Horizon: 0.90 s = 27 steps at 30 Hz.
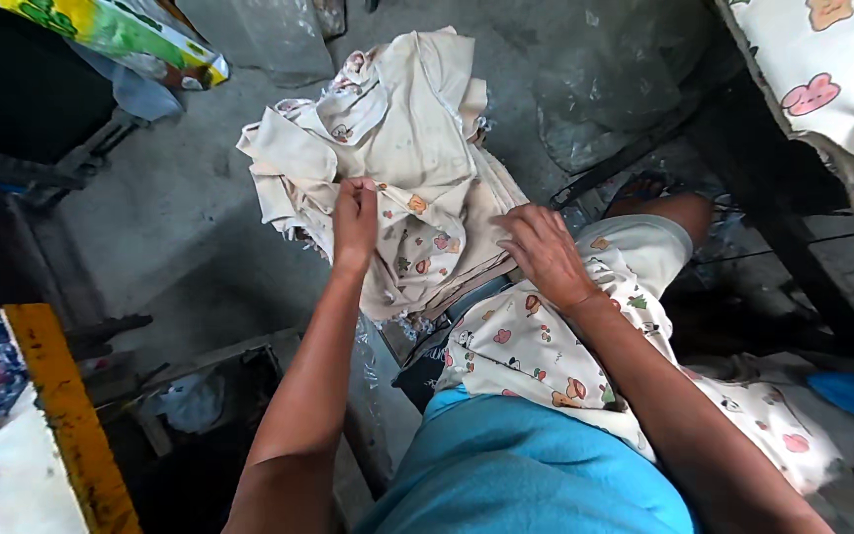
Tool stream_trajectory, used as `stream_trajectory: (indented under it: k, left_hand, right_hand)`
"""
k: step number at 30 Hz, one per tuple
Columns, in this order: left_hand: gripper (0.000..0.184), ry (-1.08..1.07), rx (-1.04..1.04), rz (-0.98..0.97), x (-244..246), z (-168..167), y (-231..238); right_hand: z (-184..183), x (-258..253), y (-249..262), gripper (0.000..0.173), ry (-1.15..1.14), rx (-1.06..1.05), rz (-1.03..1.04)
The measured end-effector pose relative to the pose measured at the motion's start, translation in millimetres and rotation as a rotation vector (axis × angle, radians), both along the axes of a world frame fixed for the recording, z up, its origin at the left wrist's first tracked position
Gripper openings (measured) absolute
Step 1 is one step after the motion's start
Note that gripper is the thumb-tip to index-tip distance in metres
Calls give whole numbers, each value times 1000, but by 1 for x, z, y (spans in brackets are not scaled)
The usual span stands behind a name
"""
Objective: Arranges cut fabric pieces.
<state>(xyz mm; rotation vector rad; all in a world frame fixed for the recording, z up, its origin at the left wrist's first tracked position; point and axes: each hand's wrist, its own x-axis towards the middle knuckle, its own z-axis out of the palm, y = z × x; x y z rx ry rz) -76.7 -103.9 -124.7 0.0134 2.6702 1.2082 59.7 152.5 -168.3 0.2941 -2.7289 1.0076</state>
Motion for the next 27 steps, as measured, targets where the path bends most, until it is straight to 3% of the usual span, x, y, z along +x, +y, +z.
stream_trajectory:
  k: [6,9,12,16,22,23,25,27]
  left_hand:
    - [38,139,39,132,-23,36,-36]
    - [34,191,80,128,-24,53,-50]
    - [25,239,108,2,-20,61,-49]
    - [30,388,21,-223,-4,71,-22]
    - [28,558,-65,-366,52,94,55]
    - [29,569,-66,-427,70,97,67]
    - [30,621,-1,-508,97,94,88]
    - [31,615,85,-582,120,93,102]
  right_hand:
    - [-4,-1,14,28,-193,-304,-374]
    - [4,7,18,28,-264,-432,-441]
    - [3,6,18,25,-246,-424,-443]
    - [16,3,8,24,-228,-445,-230]
    - [74,-6,-47,37,-293,-778,135]
    - [82,-7,-54,37,-299,-869,97]
    - [93,-8,-58,19,-391,-1036,-106]
    - [95,-11,-44,18,-686,-1074,-308]
